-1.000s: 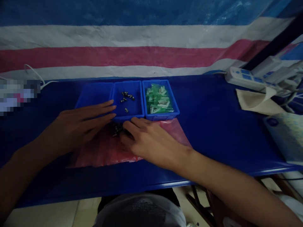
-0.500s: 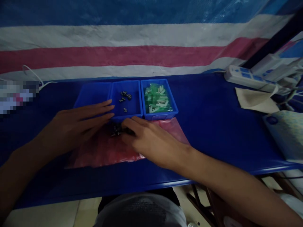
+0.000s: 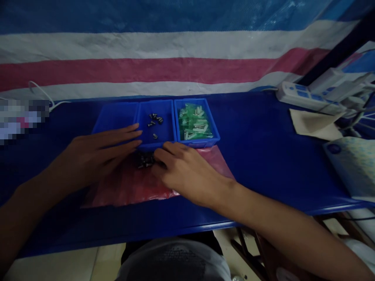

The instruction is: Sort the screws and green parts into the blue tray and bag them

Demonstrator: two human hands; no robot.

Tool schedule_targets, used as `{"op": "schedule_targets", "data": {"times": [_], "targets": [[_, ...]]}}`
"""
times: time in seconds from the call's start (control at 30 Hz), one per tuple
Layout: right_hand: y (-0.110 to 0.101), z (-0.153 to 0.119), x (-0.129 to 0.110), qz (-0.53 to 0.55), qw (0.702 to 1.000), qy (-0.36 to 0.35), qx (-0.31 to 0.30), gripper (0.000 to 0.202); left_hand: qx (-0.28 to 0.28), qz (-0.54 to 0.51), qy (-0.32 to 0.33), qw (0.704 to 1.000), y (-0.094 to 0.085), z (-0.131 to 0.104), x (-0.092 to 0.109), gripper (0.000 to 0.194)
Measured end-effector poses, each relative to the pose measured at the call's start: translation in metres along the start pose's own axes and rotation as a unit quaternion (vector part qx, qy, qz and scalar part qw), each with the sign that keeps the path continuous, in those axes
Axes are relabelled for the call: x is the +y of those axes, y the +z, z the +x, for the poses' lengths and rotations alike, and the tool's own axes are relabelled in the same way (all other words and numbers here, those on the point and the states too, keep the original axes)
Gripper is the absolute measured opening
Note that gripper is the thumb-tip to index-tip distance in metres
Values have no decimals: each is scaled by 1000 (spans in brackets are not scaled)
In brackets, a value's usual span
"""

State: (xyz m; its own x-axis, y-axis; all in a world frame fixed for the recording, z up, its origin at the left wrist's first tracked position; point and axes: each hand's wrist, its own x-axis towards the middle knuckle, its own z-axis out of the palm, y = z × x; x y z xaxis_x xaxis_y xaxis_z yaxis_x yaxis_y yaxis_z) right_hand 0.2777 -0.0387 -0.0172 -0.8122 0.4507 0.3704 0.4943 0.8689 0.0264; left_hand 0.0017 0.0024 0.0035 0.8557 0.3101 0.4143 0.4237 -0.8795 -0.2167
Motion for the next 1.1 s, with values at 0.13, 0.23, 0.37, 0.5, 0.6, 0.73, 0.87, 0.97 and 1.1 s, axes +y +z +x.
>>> {"op": "schedule_targets", "data": {"times": [0.13, 0.23, 0.37, 0.5, 0.6, 0.73, 0.87, 0.97, 1.1], "targets": [[0, 1, -2, -10, 1000, 17, 4, 14, -10, -4, -15, 1000, 1, -2, 0, 30], [-1, 1, -3, -9, 999, 22, 24, 18, -15, -17, -25, 999, 1, -3, 0, 29], [-4, 1, -4, 113, 981, 70, 142, 22, 3, -33, -15, 999, 2, -5, -3, 24], [-11, 4, -6, 346, 906, 130, 206, 17, 3, -42, -11, 999, 1, -6, -4, 26], [-13, 7, -7, 435, 860, 172, 204, 12, -10, -44, -13, 999, 0, -6, -4, 30], [-14, 10, -8, 511, 801, 239, 201, 10, -15, -34, -8, 999, 0, -6, -4, 30], [-15, 12, -8, 535, 773, 269, 208, 6, -6, -46, -6, 999, 1, -6, -5, 29], [-15, 11, -5, 547, 764, 285, 189, 2, -10, -42, -7, 999, 1, -5, -4, 30], [-14, 9, 1, 562, 747, 309, 176, 12, -18, -6, -4, 1000, 1, -3, -2, 29]]}}
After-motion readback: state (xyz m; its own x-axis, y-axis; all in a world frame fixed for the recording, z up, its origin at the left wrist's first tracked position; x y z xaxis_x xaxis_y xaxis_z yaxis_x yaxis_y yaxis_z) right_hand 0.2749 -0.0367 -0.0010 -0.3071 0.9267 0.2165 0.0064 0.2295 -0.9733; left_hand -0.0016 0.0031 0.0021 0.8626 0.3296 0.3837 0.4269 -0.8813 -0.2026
